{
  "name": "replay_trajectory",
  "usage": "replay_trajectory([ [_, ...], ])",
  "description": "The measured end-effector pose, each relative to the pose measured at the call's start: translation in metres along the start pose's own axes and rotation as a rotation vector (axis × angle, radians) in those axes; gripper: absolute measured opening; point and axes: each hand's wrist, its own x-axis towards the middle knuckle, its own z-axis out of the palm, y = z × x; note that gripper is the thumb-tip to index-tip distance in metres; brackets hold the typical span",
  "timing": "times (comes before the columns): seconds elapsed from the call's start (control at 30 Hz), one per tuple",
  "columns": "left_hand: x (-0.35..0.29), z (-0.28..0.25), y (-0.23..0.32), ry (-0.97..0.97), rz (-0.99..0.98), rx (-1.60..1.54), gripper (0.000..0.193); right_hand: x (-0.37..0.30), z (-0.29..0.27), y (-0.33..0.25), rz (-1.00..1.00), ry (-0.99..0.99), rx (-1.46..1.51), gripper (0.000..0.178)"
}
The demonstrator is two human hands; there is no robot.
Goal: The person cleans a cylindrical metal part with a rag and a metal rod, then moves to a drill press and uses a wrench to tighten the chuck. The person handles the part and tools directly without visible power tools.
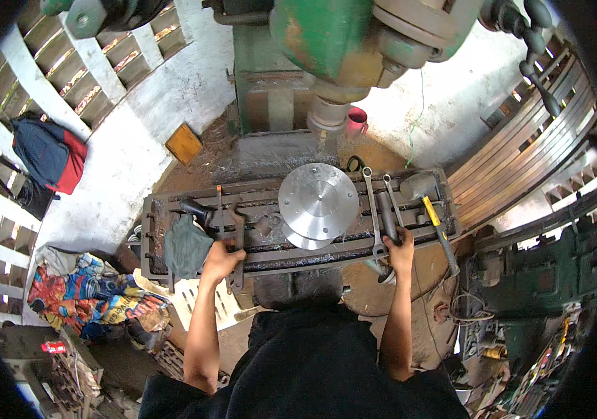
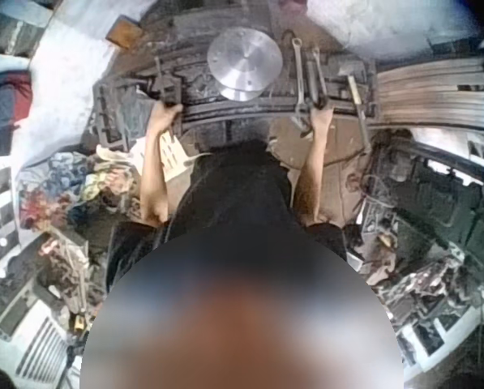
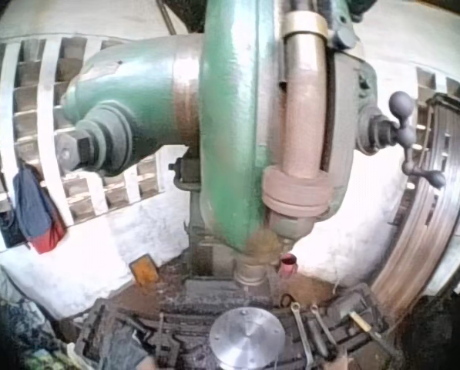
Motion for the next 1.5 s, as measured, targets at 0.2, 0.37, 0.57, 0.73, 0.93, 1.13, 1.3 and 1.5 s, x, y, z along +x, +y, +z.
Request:
replay_trajectory([
  [0.2, -0.041, -0.013, 0.058, 0.028, 0.173, -0.55, 0.028, -0.047, -0.03, -0.086, -0.128, 0.005, 0.15, 0.047],
  [0.37, -0.062, 0.0, 0.131, 0.059, 0.567, -0.574, 0.043, -0.091, -0.03, -0.188, -0.239, -0.473, 0.442, 0.042],
  [0.57, -0.065, 0.04, 0.195, 0.006, 0.666, -0.578, 0.035, -0.118, -0.024, -0.254, -0.167, -0.981, 0.712, 0.051],
  [0.73, -0.076, 0.063, 0.213, 0.129, 0.804, -0.509, 0.04, -0.128, -0.043, -0.265, -0.106, -0.88, 0.698, 0.047],
  [0.93, -0.084, 0.062, 0.215, -0.082, 0.758, -0.468, 0.043, -0.136, -0.057, -0.258, 0.012, -0.639, 0.884, 0.039],
  [1.13, -0.083, 0.073, 0.215, -0.173, 0.797, -0.605, 0.043, -0.13, -0.063, -0.25, 0.042, -0.6, 0.945, 0.045],
  [1.3, -0.072, 0.076, 0.213, -0.192, 0.763, -0.662, 0.044, -0.123, -0.06, -0.249, 0.096, -0.583, 1.031, 0.046],
  [1.5, -0.077, 0.077, 0.222, -0.276, 0.763, -0.658, 0.043, -0.118, -0.072, -0.248, 0.057, -0.576, 1.057, 0.048],
])
